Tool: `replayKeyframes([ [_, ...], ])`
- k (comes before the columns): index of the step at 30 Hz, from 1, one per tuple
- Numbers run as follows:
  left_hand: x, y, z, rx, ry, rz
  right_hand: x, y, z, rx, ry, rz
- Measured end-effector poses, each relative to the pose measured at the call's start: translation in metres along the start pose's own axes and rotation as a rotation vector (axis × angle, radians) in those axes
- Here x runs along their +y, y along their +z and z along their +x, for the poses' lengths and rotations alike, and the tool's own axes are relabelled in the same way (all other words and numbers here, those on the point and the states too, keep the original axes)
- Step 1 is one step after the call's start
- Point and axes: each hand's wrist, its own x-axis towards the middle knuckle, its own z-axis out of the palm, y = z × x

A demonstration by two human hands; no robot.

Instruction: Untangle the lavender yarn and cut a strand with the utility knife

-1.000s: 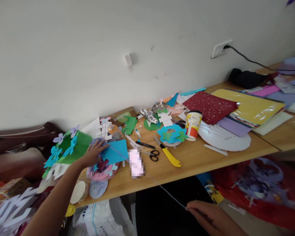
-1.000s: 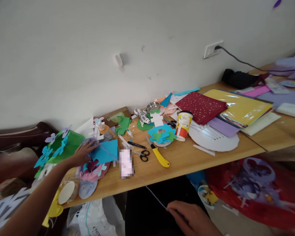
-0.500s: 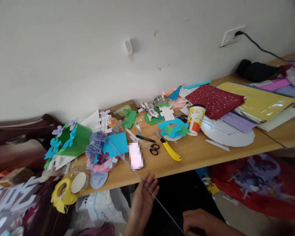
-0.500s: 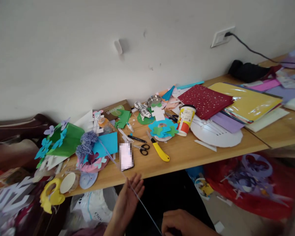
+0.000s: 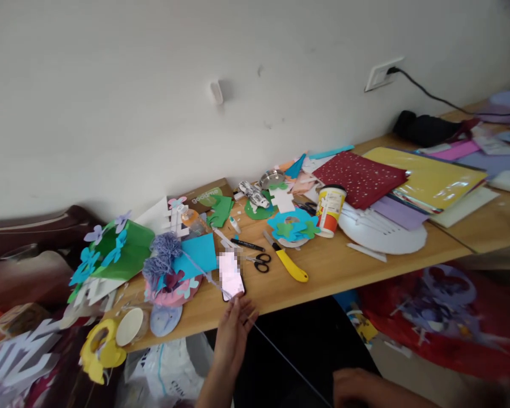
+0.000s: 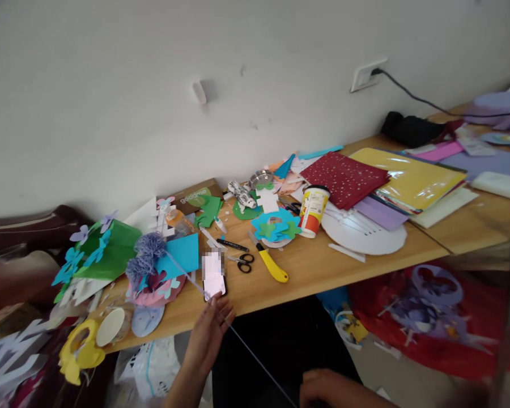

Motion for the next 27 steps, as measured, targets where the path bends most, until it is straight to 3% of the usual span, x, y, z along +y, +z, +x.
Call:
replayKeyframes([
  [2, -0.010, 0.006, -0.002, 0.000, 0.020, -0.002, 0.006, -0.002, 0.011, 0.117, 0.007, -0.113],
  [5, -0.023, 0.009, -0.009, 0.021, 0.040, 0.078, 0.000, -0.023, 0.043, 0.529, -0.019, -0.241],
  [7, -0.030, 0.008, -0.016, 0.035, 0.051, 0.161, -0.012, -0.042, 0.075, 0.737, -0.007, -0.380],
  [10, -0.037, 0.004, -0.030, 0.057, 0.087, 0.242, -0.032, -0.066, 0.129, 0.827, 0.146, -0.620],
  [13, -0.040, -0.004, -0.041, 0.111, 0.143, 0.265, -0.042, -0.080, 0.170, 0.832, 0.193, -0.658],
  [16, -0.038, -0.021, -0.046, 0.174, 0.212, 0.330, -0.042, -0.083, 0.183, 0.818, 0.237, -0.658],
  [18, -0.032, -0.036, -0.050, 0.208, 0.341, 0.505, -0.040, -0.079, 0.177, 0.792, 0.252, -0.643],
  [22, -0.013, -0.062, -0.062, 0.257, 0.747, 0.987, -0.048, -0.060, 0.141, 0.704, 0.159, -0.574],
  [24, -0.002, -0.069, -0.068, 0.221, 0.769, 1.110, -0.059, -0.046, 0.121, 0.622, 0.037, -0.365],
  [27, 0.011, -0.068, -0.074, 0.097, 0.622, 1.138, -0.080, -0.026, 0.102, 0.379, -0.014, 0.064],
])
